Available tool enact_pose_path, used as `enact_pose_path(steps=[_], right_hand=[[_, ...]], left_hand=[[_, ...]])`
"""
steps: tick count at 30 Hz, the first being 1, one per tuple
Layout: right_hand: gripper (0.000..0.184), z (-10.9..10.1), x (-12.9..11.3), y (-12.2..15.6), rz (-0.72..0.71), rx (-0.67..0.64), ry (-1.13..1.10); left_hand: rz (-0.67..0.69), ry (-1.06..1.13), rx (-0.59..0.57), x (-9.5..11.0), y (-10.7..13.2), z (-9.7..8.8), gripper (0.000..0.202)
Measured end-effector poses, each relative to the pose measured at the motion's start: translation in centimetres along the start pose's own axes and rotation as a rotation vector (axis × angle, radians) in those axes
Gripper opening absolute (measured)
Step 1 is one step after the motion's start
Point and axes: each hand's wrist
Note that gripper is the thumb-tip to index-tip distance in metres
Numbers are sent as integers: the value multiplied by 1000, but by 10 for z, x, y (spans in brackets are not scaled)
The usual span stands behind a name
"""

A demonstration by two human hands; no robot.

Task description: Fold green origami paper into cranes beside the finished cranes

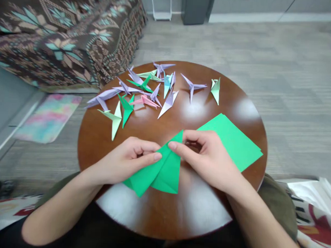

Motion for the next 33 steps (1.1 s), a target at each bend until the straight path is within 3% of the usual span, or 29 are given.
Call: enact_pose_path(steps=[4, 16, 33], right_hand=[[22, 1, 0, 2, 42, -71, -61], [29, 0, 5, 1, 62, -29, -7], [32, 1, 5, 2, 66, -21, -17]], left_hand=[[-1, 42, 8, 0, 0, 0, 26], [-19, 135, 25, 3, 0, 3, 15], [-7, 61, 1, 1, 1, 1, 26]])
Point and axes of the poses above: each hand's wrist, its own y-axis away from the middle knuckle, its own z-axis out of the palm, x = y × z, and after that the axes turned 15 degrees about z, right-handed
